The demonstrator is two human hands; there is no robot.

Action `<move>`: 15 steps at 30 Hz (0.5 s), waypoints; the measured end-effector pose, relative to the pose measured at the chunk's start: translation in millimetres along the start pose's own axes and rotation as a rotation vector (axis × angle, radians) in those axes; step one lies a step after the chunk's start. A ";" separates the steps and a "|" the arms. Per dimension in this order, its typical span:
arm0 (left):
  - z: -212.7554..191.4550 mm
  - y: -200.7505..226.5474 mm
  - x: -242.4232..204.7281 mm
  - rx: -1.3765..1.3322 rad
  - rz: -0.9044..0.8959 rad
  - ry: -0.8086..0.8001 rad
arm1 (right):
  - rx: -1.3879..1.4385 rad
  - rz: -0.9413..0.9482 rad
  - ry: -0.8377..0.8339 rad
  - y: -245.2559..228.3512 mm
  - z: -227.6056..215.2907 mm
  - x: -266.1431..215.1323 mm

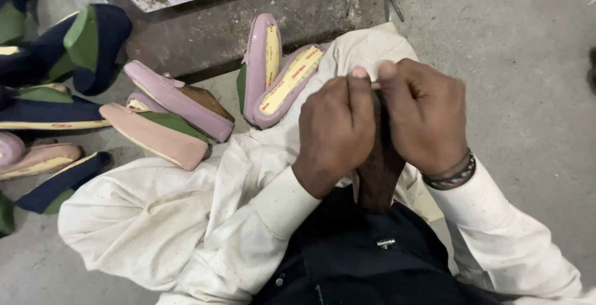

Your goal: The person sits on the floor and repeatedly takes shoe uppers and separate soles from a nearby box. They align and press the soles onto the uppers by hand, then place the assembled shoes back into the box.

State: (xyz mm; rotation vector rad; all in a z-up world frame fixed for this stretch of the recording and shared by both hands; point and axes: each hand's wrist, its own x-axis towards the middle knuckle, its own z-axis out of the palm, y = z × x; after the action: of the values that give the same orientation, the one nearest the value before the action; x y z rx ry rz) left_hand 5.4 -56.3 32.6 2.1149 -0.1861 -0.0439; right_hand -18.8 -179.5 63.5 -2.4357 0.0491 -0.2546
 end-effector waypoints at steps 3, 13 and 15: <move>-22.6 14.5 25.5 -0.089 -0.147 -0.035 | 0.225 -0.110 -0.161 18.7 -7.3 -28.0; -47.7 19.6 52.5 -0.286 -0.281 -0.272 | 0.553 0.108 -0.323 49.0 7.0 -71.7; -34.3 -6.5 39.5 -0.537 -0.140 -0.349 | 0.550 0.205 -0.398 53.3 12.7 -75.9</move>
State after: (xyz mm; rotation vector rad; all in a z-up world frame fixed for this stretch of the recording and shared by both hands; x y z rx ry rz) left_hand 48.8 -30.0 46.7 1.5670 -0.2057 -0.4939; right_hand -89.1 -204.7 7.0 -1.8742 0.0447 0.2787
